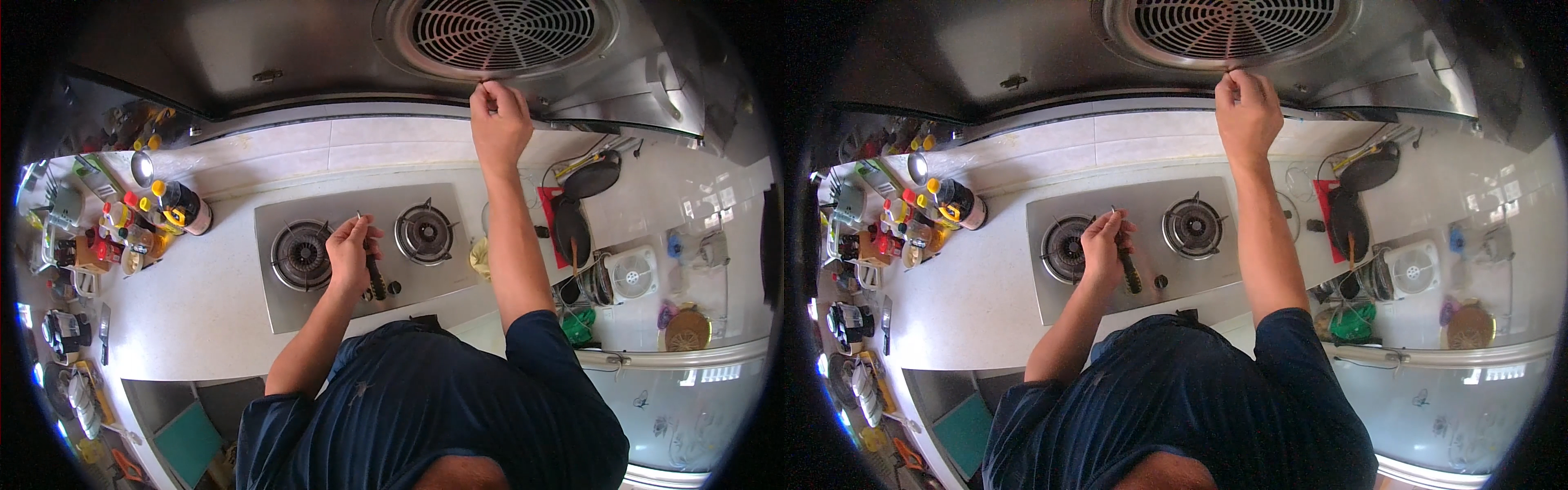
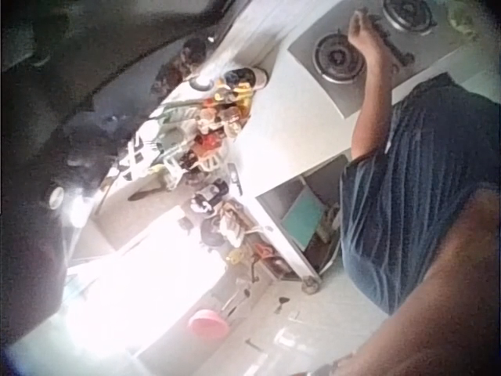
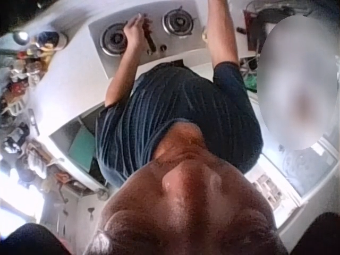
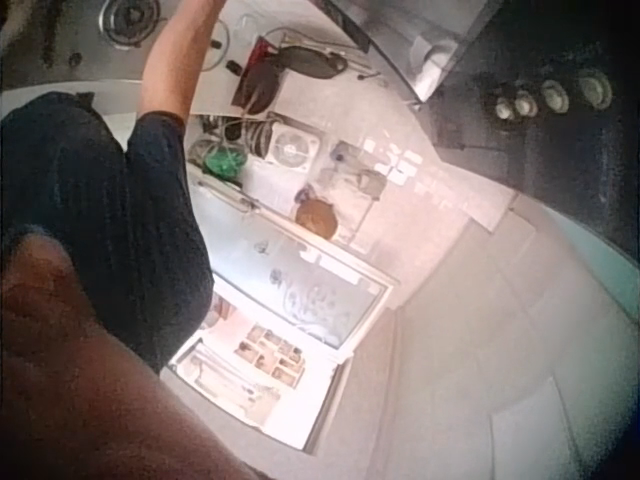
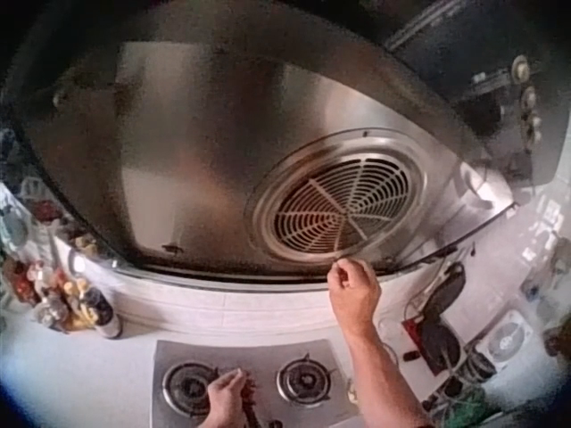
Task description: The person uses a screwdriver to remove and then re-insert several screws around the filter grate and the frame of an overhead kitchen exhaust hood.
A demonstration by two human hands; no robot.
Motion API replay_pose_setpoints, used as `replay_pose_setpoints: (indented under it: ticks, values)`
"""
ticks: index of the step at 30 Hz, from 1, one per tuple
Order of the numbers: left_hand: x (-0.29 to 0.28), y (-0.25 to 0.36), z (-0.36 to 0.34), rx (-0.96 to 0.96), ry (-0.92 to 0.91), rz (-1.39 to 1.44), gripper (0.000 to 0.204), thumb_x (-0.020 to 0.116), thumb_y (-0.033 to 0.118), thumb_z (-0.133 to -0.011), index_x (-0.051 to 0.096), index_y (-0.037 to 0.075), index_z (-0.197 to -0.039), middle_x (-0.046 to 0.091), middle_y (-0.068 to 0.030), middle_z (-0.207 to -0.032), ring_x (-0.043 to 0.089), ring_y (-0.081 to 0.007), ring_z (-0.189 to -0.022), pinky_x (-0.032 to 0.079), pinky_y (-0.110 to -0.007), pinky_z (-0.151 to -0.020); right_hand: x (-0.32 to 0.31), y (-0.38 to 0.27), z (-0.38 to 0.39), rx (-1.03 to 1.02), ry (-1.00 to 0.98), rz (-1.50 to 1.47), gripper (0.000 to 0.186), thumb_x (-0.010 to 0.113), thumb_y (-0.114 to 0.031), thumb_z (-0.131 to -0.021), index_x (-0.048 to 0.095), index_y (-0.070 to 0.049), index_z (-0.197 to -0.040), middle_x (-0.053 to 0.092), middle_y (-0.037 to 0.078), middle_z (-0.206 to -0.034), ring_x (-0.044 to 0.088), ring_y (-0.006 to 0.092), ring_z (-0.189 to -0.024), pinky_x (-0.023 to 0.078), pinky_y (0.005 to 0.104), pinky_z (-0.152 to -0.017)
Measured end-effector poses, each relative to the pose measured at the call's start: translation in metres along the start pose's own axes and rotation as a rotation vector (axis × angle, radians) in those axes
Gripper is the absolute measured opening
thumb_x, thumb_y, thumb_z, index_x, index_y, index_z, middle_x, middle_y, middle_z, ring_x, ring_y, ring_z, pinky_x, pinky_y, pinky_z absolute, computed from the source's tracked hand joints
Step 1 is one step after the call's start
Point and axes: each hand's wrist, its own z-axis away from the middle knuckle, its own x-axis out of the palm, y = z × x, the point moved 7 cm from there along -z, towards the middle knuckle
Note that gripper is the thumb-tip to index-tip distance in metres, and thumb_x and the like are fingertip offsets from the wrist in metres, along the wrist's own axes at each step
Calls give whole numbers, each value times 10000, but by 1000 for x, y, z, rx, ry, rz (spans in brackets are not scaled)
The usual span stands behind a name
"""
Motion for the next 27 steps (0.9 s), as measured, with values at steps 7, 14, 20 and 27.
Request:
replay_pose_setpoints:
  ticks: [7, 14, 20, 27]
  values:
    - [47, 15, 5, -27, -119, 38, 247, 586, 192, -1071, 662, -10, -1192, 711, -120, -918, 605, -163, -643, 520, -327, -591, -4, 14, 71, 1114, -326, -788, 273, 727, -278, -982, 738, -6, -979, 703, 26, -831, 651, 106, -739, 544, 301, -657]
    - [178, 66, -3, 127, -347, 61, 311, 497, 154, -1099, 548, -20, -1351, 717, -174, -1013, 683, -219, -721, 578, -356, -647, -62, -31, 167, 1502, -726, -1091, 522, 550, -507, -1064, 706, -13, -1131, 724, 72, -904, 678, 168, -709, 575, 319, -637]
    - [258, 83, -20, 131, -527, 39, 294, 485, 109, -1089, 498, -41, -1342, 710, -235, -1059, 737, -305, -837, 642, -432, -777, -86, -15, 125, 1528, -374, -1222, 348, 648, -320, -1036, 658, 21, -1104, 650, 68, -814, 611, 159, -590, 509, 307, -509]
    - [276, 96, -41, 131, -538, -55, 337, 495, 108, -1087, 458, -41, -1387, 707, -248, -1107, 740, -321, -873, 642, -459, -822, -70, -5, 106, 1445, -172, -1104, 320, 772, -197, -955, 567, -21, -1126, 586, 16, -792, 534, 94, -561, 435, 285, -495]
